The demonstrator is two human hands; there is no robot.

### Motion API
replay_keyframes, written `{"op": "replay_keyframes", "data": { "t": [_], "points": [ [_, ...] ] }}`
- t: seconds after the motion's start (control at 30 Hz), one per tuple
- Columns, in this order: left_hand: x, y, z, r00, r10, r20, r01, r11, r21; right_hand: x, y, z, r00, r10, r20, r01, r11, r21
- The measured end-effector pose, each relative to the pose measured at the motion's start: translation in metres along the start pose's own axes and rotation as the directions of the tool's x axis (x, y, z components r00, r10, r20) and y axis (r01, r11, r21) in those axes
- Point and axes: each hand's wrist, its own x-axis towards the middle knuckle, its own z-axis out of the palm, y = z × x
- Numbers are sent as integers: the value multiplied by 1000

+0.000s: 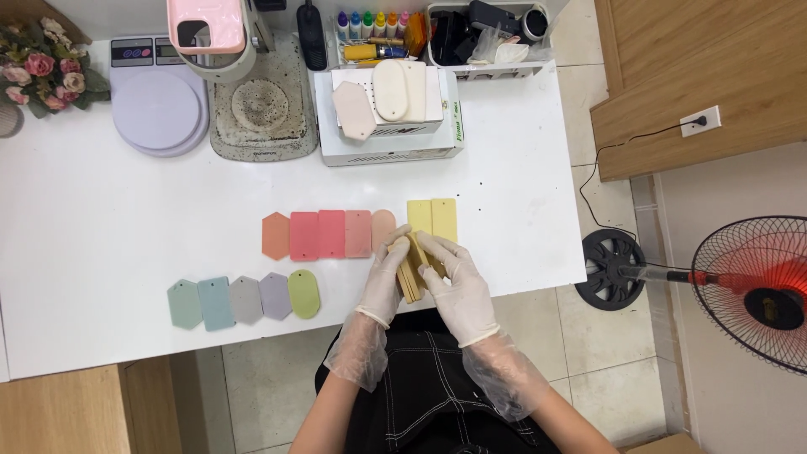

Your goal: The recorder sorts and organizes various colored wax or polymer sample tags on a white workspace.

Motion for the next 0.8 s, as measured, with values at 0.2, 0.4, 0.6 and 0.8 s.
{"op": "replay_keyframes", "data": {
  "t": [0.2, 0.4, 0.6, 0.8],
  "points": [
    [9, -16, -14, 996, 72, 49, -73, 997, 11, 9, 20, -6, 994, 94, 55, -105, 959, 264],
    [-2, -3, -11, 999, -29, 43, 31, 998, -52, 17, 32, -16, 958, 156, 240, -226, 926, 301],
    [-22, 11, 5, 987, -82, 140, 68, 992, 105, 18, 32, -29, 935, 82, 345, -136, 981, 136],
    [-17, -3, -12, 964, -59, 258, 42, 997, 72, 18, 14, -49, 878, 115, 464, -180, 979, 99]
  ]
}}
